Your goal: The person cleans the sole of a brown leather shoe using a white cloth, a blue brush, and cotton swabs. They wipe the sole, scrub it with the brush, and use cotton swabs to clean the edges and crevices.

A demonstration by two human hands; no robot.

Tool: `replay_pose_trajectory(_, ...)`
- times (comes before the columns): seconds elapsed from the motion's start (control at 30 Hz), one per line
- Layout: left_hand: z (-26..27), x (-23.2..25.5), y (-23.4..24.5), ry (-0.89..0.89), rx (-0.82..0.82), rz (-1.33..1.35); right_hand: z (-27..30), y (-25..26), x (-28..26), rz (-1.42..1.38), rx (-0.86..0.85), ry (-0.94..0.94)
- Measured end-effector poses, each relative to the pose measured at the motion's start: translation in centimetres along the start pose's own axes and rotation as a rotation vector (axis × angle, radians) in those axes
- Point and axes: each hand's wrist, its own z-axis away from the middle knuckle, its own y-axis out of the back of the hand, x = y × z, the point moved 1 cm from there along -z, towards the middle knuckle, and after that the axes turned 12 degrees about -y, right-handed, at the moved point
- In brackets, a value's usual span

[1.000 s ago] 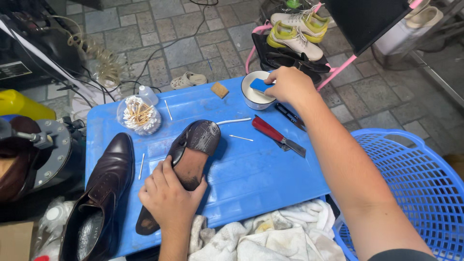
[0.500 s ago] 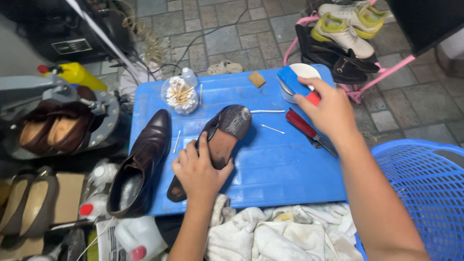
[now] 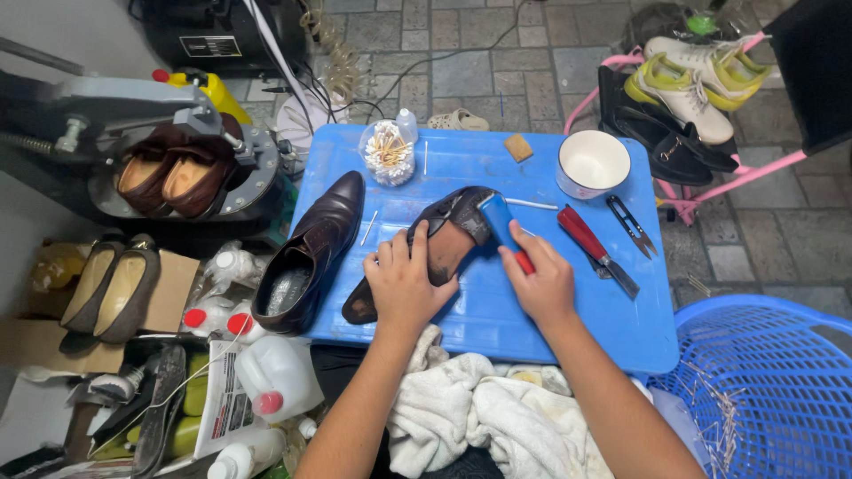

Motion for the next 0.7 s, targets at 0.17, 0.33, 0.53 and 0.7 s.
replay_pose_trajectory(0.17,-0.4,-0.3,0.2,0.023,-0.028,0.027,-1.0,-0.1,-0.3,-0.023,0.046,0.013)
replay_pose_trajectory(0.33,0.3,-0.1,0.1,0.004,0.011,0.010,0.1,-1.0,-1.4,-0.043,-0.089,0.060)
replay_pose_trajectory(0.53,0.1,-0.1,0.2,0.010,0.008,0.048,-0.4,-0.7,-1.6,-0.012,0.122,0.114)
replay_pose_trajectory(0.7,0.2,0.0,0.5,-0.019,0.038,0.015,-0.3,-0.2,-0.6,-0.029,0.044,-0.024)
